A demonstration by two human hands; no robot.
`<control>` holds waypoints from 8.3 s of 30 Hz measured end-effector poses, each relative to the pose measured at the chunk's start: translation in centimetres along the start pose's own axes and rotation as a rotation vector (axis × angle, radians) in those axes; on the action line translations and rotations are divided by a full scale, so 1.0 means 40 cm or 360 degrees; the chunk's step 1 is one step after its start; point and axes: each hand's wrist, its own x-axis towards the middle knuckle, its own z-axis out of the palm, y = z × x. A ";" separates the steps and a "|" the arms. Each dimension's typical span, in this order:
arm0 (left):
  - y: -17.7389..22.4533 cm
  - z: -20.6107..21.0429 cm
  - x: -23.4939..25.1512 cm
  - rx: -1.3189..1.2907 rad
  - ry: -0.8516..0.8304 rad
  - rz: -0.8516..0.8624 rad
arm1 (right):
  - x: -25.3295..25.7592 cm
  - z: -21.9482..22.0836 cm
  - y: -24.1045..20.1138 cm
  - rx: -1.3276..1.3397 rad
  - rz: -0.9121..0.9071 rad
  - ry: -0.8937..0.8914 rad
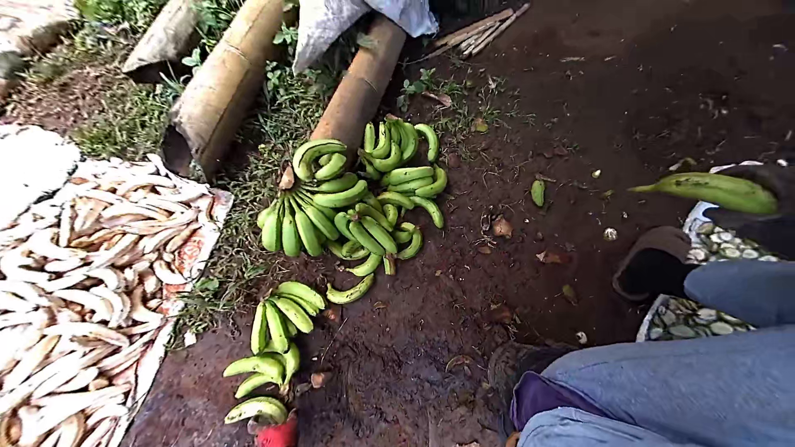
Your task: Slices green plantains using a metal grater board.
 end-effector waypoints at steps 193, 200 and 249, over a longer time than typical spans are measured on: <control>0.921 0.543 -2.781 -0.0267 -0.2115 0.4165 | -0.742 0.277 0.811 0.0663 0.1612 0.2415; 0.874 0.449 -2.932 0.0303 -0.1605 0.4508 | -0.746 0.272 0.815 0.0622 0.1639 0.2388; 0.888 0.560 -2.575 -0.0687 -0.2226 0.4465 | -0.748 0.280 0.815 0.0689 0.1547 0.2546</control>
